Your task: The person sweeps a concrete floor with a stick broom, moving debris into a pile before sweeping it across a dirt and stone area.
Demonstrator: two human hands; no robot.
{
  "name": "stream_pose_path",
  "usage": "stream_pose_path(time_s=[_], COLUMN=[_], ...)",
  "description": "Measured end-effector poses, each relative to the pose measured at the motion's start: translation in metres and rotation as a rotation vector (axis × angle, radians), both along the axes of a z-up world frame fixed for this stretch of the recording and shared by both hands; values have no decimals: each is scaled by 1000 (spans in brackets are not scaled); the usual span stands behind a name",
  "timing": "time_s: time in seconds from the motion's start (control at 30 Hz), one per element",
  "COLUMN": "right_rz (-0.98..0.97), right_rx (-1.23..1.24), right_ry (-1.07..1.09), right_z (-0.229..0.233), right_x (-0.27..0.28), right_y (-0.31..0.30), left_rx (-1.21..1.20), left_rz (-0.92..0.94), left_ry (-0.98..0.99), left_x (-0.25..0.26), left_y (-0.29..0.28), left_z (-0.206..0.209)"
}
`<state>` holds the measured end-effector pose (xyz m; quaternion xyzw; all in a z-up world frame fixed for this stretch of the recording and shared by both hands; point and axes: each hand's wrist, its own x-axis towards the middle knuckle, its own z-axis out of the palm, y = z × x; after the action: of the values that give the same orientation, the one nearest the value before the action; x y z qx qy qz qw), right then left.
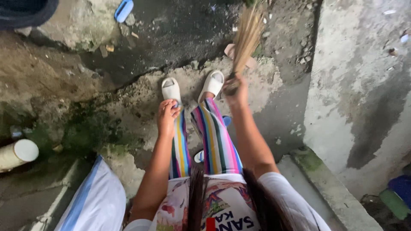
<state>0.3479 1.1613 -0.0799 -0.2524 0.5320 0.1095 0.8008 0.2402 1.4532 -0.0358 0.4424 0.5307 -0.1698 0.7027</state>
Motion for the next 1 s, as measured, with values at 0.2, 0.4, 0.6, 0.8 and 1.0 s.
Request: stream_pose_path(time_s=[0.2,0.4,0.6,0.8,1.0], right_rz=[3,246,300,302,88], right_rx=[347,299,338,345,112], right_ry=[108,4,-127,10,-42], right_z=[-3,-18,-65,-210,-100], right_x=[-4,13,70,47,5], right_y=[82,160,314,318,327], left_rx=[23,28,140,213,79], left_rz=[-85,-92,-177,-86,-92], left_ry=[-139,-178,-74,-68,-62], left_x=[44,43,22,4,-19], left_y=[-6,66,159,210,188], left_z=[6,-27,-28,-30,-42])
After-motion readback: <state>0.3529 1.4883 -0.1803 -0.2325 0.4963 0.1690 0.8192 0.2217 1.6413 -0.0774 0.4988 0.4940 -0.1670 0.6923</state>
